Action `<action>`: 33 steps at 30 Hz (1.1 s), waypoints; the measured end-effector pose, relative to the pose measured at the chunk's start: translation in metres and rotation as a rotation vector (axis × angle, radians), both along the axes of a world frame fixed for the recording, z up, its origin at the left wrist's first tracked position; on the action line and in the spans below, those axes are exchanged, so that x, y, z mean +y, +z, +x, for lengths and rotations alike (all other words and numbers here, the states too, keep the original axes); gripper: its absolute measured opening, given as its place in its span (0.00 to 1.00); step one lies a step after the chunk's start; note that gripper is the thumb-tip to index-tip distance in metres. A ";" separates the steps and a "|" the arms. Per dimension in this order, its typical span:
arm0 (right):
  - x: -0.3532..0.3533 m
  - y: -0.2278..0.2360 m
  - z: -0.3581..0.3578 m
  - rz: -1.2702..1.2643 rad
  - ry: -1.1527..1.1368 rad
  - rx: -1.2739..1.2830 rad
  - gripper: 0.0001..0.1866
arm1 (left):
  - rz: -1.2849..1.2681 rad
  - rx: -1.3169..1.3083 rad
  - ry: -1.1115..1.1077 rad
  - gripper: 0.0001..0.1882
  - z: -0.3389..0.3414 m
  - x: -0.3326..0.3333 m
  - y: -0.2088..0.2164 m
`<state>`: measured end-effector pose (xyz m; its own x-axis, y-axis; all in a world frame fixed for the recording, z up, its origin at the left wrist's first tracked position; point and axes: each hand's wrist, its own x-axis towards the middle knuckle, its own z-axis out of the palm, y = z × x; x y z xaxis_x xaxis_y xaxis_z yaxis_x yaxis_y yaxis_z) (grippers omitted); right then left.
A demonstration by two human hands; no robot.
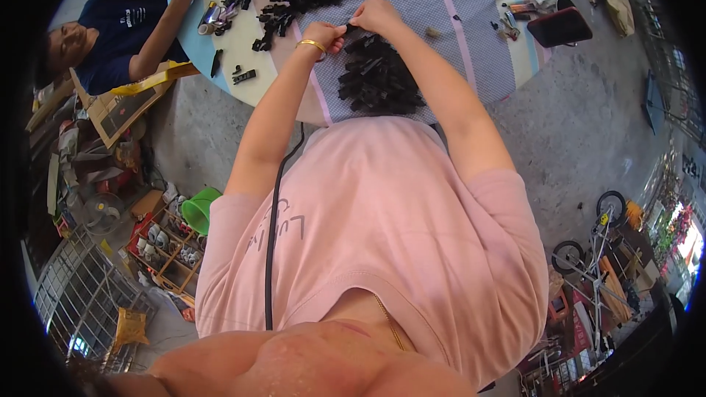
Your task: Assembling or sorting small black plastic mechanical components at a table.
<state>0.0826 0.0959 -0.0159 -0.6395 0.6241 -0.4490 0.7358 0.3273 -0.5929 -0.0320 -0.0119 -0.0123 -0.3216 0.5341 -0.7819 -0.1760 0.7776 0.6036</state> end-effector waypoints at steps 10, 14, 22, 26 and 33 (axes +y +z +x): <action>-0.007 -0.004 0.011 0.102 -0.017 0.152 0.14 | 0.012 0.195 -0.099 0.13 0.003 0.000 0.002; -0.021 0.009 0.024 0.151 -0.052 0.405 0.13 | 0.240 0.630 -0.217 0.09 0.002 -0.022 -0.024; 0.129 -0.007 0.125 1.125 -0.153 0.200 0.19 | 0.742 0.473 -0.735 0.08 0.035 -0.067 0.071; 0.147 -0.021 0.147 0.908 -0.037 -0.074 0.17 | 0.697 0.607 -0.943 0.08 0.046 -0.072 0.084; 0.108 0.010 0.127 0.917 -0.083 -0.113 0.13 | 0.501 0.407 -1.168 0.13 0.025 0.002 0.078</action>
